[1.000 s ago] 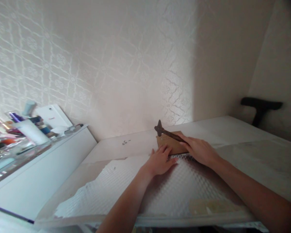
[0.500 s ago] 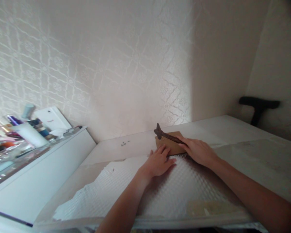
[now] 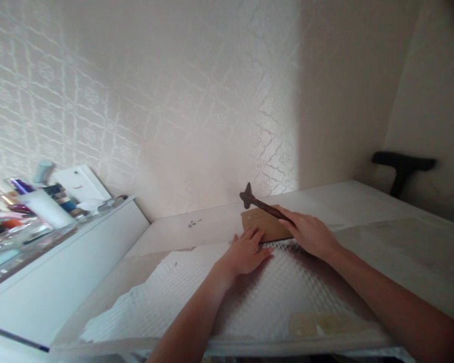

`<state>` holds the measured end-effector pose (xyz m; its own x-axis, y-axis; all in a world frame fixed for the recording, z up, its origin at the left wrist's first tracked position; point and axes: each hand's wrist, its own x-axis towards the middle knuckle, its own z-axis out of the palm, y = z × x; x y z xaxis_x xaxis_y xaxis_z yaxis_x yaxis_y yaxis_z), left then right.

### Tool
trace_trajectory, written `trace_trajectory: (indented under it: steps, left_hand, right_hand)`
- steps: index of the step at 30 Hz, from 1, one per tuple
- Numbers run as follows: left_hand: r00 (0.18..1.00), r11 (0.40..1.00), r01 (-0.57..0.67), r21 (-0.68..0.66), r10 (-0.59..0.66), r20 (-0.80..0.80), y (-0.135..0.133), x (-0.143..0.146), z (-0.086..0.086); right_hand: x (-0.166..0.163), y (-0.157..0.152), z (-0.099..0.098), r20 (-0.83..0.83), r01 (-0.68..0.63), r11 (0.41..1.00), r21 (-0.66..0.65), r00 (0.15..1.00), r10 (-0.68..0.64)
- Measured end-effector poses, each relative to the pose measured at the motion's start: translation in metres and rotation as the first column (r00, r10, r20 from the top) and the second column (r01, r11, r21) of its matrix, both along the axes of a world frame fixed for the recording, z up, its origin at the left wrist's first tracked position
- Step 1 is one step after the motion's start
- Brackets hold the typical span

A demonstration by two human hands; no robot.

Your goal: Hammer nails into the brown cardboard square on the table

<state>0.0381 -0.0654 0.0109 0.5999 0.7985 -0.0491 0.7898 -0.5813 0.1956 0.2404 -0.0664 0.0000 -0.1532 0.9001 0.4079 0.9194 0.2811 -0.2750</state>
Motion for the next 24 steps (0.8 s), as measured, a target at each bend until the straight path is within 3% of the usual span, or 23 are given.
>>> trace_trajectory:
  steps: [11,24]
  left_hand:
    - [1.0,1.0,-0.005,-0.011,0.005,-0.022,-0.0003,0.0009,0.0017]
    - [1.0,1.0,-0.002,0.0,0.002,-0.025,-0.0008,0.0004,0.0009]
  right_hand:
    - [-0.0043,-0.0004,-0.003,0.079,-0.019,0.998,-0.054,0.997,0.024]
    - [-0.0025,0.0024,-0.0034,0.06,-0.004,0.999,-0.044,0.998,0.006]
